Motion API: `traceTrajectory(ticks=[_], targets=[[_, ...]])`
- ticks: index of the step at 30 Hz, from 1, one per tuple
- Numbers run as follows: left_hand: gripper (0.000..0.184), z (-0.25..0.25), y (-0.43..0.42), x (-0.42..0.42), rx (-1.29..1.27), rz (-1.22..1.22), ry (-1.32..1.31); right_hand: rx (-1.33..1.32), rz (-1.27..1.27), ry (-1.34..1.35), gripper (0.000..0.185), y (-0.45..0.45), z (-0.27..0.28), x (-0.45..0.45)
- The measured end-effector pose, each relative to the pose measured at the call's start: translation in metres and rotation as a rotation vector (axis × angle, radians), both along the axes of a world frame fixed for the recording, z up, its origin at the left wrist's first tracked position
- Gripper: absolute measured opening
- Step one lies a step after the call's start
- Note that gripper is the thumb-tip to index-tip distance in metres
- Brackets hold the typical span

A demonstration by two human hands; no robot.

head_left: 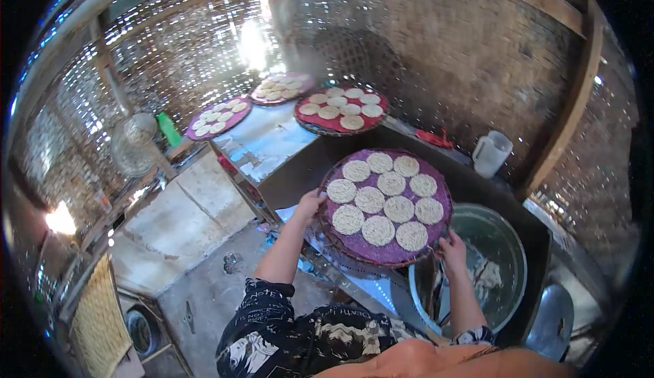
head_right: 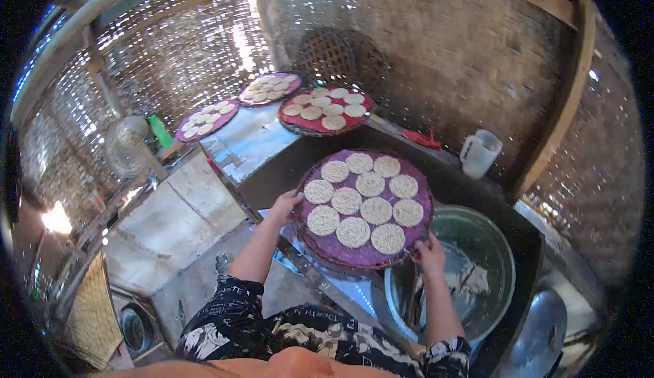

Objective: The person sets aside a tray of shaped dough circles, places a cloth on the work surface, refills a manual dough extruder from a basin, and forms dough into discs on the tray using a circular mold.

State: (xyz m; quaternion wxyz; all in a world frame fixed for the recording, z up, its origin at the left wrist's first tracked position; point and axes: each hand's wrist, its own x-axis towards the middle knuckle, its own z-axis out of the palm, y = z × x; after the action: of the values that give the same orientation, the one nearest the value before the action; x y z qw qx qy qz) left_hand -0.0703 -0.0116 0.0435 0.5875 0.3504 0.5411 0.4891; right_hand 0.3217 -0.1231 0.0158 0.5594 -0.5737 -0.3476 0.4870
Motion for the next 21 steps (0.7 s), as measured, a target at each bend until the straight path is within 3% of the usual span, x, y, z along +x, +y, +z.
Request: traceTrajectory(ticks=[2,4,7,10,11,12,14,16,17,18,20,21], targets=[[0.045,-0.014,0.004,-0.007,0.075,-0.105,-0.174,-0.046,-0.041,0.05,0.055,-0.003,0.013,-0.006],[0.047,-0.002,-0.004,-0.002,0.047,-0.049,-0.104,-0.051,-0.081,0.067,0.056,-0.002,0.019,-0.012],[0.051,-0.037,0.017,-0.013,0.086,0.016,0.15,-0.042,-0.085,0.039,0.056,-0.005,0.017,-0.007],[0.053,-0.027,0.014,-0.013,0.219,0.076,0.464,-0.005,-0.104,-0.195,0.05,-0.004,0.02,-0.011],[0.047,-0.037,0.026,-0.02,0.381,0.098,0.543,0.063,-0.114,-0.593,0.042,0.002,0.009,-0.005],[0.043,-0.047,0.037,-0.028,0.372,0.021,0.611,0.076,-0.114,-0.77,0.039,0.0,0.0,0.001],[0.036,-0.02,0.045,-0.032,0.357,-0.141,0.737,0.098,-0.101,-1.127,0.034,0.005,0.018,-0.006],[0.029,-0.039,0.067,-0.043,0.504,-0.19,0.77,0.108,-0.092,-1.104,0.031,0.009,0.019,-0.006],[0.03,-0.037,0.071,-0.046,0.536,-0.215,0.857,-0.026,-0.11,-1.032,0.03,0.007,0.036,-0.019],[0.031,-0.027,0.07,-0.047,0.568,-0.24,0.94,0.014,-0.161,-1.069,0.032,0.008,0.03,-0.018],[0.03,0.001,0.067,-0.046,0.384,-0.321,0.95,-0.008,-0.183,-1.14,0.031,0.01,0.027,-0.021],[0.03,0.008,0.066,-0.048,0.435,-0.352,1.007,-0.029,-0.205,-1.181,0.031,0.01,0.025,-0.023]])
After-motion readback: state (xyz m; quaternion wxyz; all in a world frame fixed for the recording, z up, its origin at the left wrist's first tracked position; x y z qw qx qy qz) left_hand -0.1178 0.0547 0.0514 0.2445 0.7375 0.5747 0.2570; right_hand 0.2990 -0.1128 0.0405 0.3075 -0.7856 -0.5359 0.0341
